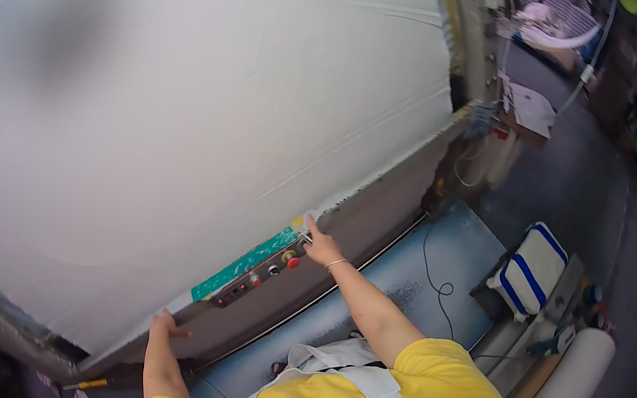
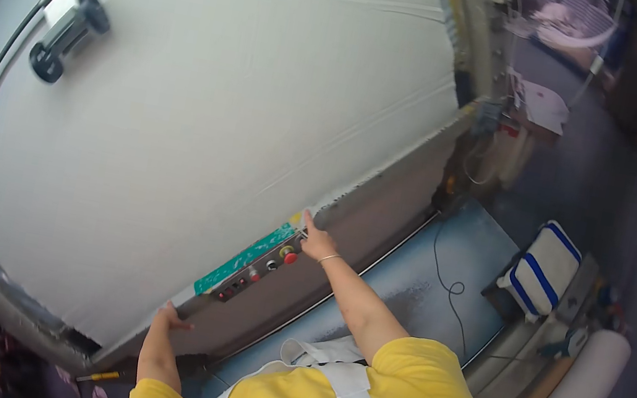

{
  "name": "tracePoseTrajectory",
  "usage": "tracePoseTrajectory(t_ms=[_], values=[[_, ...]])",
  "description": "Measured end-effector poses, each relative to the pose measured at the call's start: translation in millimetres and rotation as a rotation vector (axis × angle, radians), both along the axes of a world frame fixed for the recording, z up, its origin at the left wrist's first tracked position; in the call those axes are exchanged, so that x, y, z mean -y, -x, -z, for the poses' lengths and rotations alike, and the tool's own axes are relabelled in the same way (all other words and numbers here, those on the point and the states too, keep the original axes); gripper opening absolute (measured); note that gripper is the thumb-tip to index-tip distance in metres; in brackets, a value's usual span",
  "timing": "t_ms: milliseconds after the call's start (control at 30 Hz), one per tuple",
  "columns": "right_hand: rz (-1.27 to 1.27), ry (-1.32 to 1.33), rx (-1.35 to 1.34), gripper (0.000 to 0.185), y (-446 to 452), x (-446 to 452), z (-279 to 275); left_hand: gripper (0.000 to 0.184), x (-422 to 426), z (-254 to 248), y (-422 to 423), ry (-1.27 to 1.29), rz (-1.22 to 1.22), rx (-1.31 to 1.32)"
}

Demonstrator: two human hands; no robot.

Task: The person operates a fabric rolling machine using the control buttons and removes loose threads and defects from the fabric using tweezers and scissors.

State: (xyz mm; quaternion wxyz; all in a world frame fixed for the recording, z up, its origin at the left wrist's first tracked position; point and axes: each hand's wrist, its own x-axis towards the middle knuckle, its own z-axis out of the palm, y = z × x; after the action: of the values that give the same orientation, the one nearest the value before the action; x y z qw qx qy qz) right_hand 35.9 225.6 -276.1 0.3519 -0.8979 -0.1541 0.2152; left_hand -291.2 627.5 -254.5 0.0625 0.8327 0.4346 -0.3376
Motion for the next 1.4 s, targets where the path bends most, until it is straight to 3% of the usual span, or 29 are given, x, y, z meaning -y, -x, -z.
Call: tracePoseTrajectory(t_ms=[300, 867, 1233, 1400], values=[[0.032, -0.12, -0.016, 0.09, 3, 3, -2, 0.154, 6, -14, -11, 0.032, -0.032, -0.091], [0.062, -0.066, -0.041, 0.088, 9, -1, 4, 0.156, 10, -20, -13, 0.054, -0.049, -0.122], [0.033, -0.018, -0.01, 0.086, 4, -1, 5, 0.155, 0, -5, -7, 0.024, 0.012, -0.12], [0.048, -0.114, 0.054, 0.086, -1, -2, 13, 0.142, -10, 25, 0, -0.032, 0.027, -0.106]])
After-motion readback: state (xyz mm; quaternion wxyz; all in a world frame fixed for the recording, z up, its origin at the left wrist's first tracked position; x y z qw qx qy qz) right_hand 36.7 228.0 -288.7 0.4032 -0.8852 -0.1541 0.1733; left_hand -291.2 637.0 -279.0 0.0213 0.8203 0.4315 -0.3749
